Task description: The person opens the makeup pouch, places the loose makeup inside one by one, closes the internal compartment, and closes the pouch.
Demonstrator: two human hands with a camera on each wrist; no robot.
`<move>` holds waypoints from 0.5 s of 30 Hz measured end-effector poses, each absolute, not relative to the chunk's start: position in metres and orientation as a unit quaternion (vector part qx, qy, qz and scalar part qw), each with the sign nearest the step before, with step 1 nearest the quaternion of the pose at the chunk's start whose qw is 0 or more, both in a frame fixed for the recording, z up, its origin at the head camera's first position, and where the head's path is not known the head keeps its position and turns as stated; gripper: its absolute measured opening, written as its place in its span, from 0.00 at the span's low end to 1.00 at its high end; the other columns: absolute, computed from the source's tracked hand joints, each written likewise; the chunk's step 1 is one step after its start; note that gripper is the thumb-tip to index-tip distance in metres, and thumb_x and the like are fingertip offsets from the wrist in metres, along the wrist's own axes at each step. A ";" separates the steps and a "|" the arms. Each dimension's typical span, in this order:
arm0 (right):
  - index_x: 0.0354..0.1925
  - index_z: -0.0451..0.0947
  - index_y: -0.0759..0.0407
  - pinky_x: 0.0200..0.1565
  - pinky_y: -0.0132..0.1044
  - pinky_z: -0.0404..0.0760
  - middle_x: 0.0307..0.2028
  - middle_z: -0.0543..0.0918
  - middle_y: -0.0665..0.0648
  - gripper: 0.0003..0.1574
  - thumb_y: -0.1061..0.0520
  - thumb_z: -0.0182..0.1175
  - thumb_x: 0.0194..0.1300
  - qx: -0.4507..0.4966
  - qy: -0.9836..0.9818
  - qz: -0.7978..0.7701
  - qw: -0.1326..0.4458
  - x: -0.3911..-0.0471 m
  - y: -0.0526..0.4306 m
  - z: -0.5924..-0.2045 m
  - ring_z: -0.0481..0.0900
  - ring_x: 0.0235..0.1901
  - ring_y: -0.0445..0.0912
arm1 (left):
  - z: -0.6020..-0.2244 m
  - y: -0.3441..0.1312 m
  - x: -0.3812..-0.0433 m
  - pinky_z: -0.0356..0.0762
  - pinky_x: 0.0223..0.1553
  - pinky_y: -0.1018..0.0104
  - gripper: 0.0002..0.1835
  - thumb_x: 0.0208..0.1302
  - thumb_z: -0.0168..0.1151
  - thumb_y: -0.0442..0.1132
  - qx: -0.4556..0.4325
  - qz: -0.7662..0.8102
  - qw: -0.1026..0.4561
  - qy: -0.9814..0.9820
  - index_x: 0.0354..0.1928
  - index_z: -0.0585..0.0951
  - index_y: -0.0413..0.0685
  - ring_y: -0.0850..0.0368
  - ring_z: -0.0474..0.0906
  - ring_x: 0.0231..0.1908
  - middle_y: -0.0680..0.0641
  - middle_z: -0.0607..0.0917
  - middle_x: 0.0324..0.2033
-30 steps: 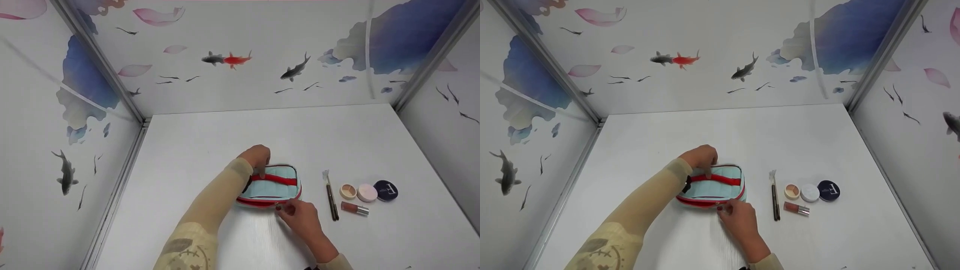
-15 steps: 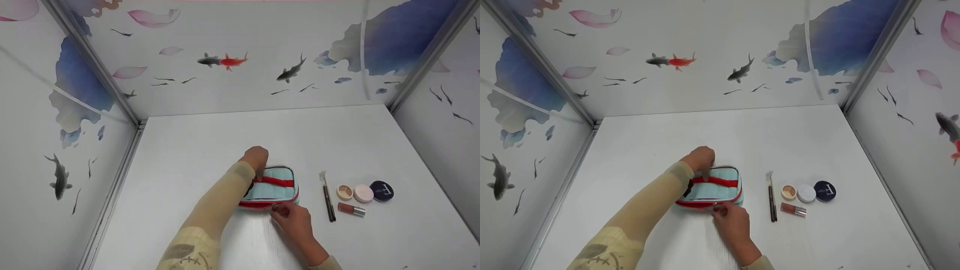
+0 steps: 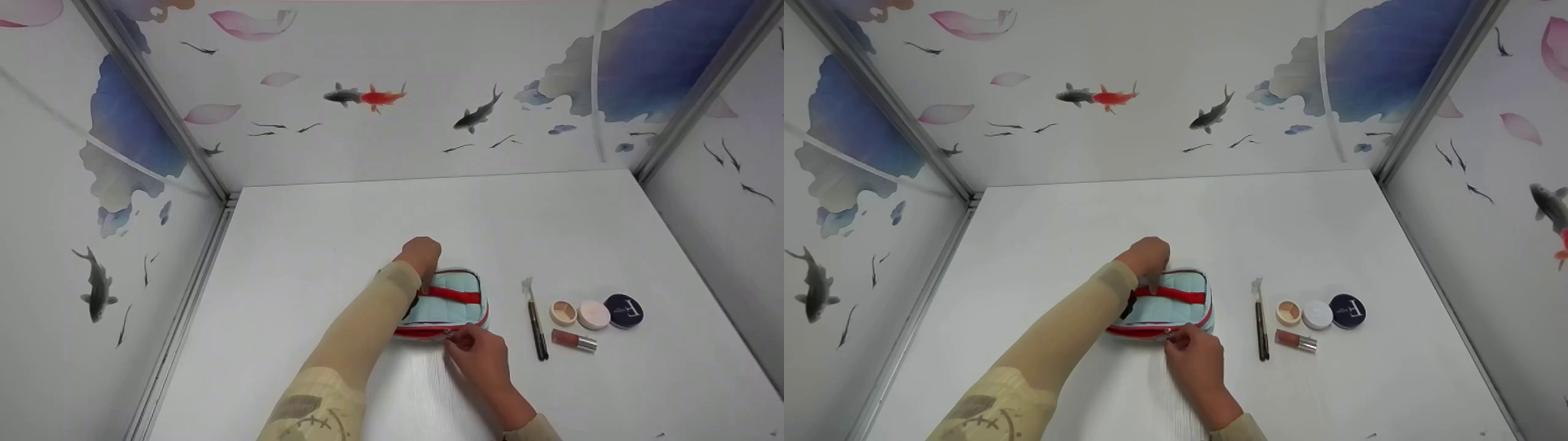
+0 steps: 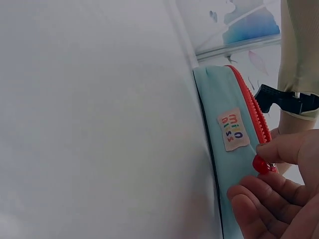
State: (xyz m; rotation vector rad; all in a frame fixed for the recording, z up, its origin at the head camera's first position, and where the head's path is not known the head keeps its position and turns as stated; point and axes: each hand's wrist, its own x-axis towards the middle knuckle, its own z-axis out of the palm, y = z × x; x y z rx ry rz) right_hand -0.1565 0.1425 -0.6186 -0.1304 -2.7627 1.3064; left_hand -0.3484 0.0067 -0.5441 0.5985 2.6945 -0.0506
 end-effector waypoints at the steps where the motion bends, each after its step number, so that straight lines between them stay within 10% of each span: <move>1: 0.32 0.85 0.50 0.36 0.31 0.82 0.28 0.87 0.46 0.07 0.58 0.77 0.60 -0.039 -0.900 0.432 0.041 -0.156 0.144 -0.618 0.81 0.30 0.38 | -0.544 0.007 -0.349 0.83 0.60 0.59 0.23 0.51 0.85 0.34 0.214 -0.021 0.188 0.958 0.50 0.88 0.44 0.53 0.83 0.53 0.46 0.89 0.51; 15: 0.36 0.86 0.50 0.39 0.28 0.84 0.32 0.88 0.49 0.10 0.65 0.73 0.61 -0.032 -0.870 0.489 0.047 -0.154 0.155 -0.611 0.83 0.34 0.41 | -0.556 0.014 -0.354 0.84 0.59 0.60 0.21 0.55 0.82 0.36 0.222 -0.060 0.179 0.956 0.52 0.88 0.44 0.56 0.82 0.51 0.46 0.89 0.51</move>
